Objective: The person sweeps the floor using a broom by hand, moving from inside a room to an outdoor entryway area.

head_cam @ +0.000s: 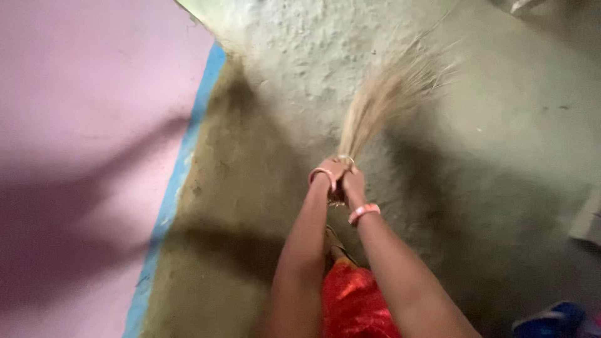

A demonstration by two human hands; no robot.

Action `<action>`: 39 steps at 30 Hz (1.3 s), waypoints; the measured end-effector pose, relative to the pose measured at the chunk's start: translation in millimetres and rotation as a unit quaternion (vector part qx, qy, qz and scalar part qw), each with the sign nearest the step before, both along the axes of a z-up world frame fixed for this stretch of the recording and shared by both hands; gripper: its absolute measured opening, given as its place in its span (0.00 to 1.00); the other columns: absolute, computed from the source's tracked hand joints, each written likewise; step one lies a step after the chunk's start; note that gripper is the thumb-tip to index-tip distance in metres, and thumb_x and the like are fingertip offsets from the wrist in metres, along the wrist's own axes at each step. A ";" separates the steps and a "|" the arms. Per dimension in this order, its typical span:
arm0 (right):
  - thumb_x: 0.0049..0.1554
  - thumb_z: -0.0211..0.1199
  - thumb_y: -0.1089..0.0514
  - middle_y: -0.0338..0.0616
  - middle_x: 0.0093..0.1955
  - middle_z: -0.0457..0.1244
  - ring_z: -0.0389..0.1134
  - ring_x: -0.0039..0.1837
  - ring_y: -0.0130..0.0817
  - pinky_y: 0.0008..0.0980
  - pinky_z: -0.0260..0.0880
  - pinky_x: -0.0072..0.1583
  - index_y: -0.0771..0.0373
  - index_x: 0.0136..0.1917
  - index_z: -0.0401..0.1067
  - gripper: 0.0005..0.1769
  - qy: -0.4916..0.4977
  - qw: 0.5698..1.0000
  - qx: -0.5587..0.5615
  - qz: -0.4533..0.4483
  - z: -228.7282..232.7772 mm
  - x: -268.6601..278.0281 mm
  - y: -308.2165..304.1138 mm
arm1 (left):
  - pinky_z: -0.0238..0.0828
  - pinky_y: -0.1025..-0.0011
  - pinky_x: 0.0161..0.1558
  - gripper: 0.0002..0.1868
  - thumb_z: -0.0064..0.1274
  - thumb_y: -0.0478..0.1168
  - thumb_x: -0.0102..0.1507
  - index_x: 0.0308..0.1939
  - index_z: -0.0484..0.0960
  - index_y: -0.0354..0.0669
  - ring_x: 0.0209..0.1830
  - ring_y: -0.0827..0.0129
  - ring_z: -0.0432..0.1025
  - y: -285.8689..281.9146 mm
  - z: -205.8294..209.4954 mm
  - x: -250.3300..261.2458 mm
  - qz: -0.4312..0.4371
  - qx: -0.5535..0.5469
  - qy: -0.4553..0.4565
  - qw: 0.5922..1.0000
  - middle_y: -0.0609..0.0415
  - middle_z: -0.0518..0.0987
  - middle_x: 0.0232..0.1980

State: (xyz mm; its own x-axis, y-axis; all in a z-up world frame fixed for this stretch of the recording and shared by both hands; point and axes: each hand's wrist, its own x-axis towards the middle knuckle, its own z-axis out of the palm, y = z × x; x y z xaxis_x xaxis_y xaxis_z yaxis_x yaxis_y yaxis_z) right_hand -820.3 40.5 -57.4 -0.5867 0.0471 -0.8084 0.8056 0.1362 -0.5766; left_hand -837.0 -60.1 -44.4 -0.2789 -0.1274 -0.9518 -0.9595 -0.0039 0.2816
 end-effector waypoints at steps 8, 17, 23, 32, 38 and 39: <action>0.64 0.50 0.59 0.48 0.60 0.69 0.72 0.55 0.34 0.33 0.76 0.53 0.53 0.76 0.55 0.28 0.096 0.985 -0.074 0.119 99.0 -58.4 -76.2 | 0.77 0.59 0.49 0.32 0.51 0.45 0.58 0.68 0.74 0.57 0.50 0.51 0.80 -63.5 39.9 -26.4 0.174 -0.090 0.114 0.974 0.42 0.87 0.54; 0.64 0.58 0.59 0.45 0.52 0.68 0.71 0.51 0.39 0.38 0.72 0.48 0.63 0.65 0.68 0.17 0.074 0.963 -0.088 -0.243 37.2 -27.0 -38.3 | 0.66 0.61 0.64 0.31 0.53 0.53 0.64 0.71 0.71 0.59 0.64 0.52 0.70 -23.6 32.5 -58.1 -0.249 -0.047 0.150 0.956 0.46 0.75 0.66; 0.59 0.56 0.53 0.57 0.58 0.70 0.73 0.57 0.50 0.44 0.70 0.57 0.53 0.69 0.74 0.25 0.107 0.948 0.131 0.269 6.8 -106.7 -58.2 | 0.73 0.70 0.57 0.29 0.60 0.45 0.60 0.65 0.80 0.41 0.54 0.65 0.78 -58.6 -13.6 -69.0 0.090 -0.074 0.182 0.976 0.46 0.83 0.57; 0.59 0.60 0.52 0.57 0.64 0.67 0.70 0.63 0.46 0.42 0.70 0.60 0.56 0.78 0.57 0.36 0.244 0.952 0.033 0.185 89.6 -223.9 -28.7 | 0.74 0.67 0.50 0.35 0.56 0.45 0.59 0.71 0.73 0.45 0.47 0.66 0.78 -10.7 44.4 -183.0 0.183 -0.144 0.278 0.932 0.41 0.84 0.52; 0.65 0.59 0.59 0.52 0.64 0.62 0.68 0.59 0.39 0.44 0.72 0.59 0.65 0.72 0.57 0.25 0.219 0.951 -0.167 -0.143 65.6 -269.5 42.1 | 0.67 0.61 0.63 0.36 0.55 0.49 0.58 0.71 0.71 0.55 0.63 0.49 0.72 54.1 39.4 -283.3 -0.127 -0.054 0.297 0.945 0.43 0.77 0.63; 0.65 0.59 0.59 0.52 0.64 0.62 0.68 0.59 0.39 0.44 0.72 0.59 0.65 0.72 0.57 0.25 0.222 0.950 -0.166 -0.144 49.7 -281.5 43.9 | 0.65 0.61 0.64 0.35 0.56 0.51 0.58 0.71 0.72 0.57 0.64 0.49 0.71 63.5 35.9 -299.8 -0.177 -0.057 0.235 0.954 0.44 0.76 0.64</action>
State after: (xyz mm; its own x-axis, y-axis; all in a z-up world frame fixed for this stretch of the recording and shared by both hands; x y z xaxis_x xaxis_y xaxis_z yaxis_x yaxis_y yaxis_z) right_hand -1101.7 84.4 -7.7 -0.8742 0.0435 -0.4837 0.4501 -0.3013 -0.8406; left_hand -1136.9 3.4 -8.5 -0.7159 -0.0418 -0.6969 -0.6629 0.3538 0.6598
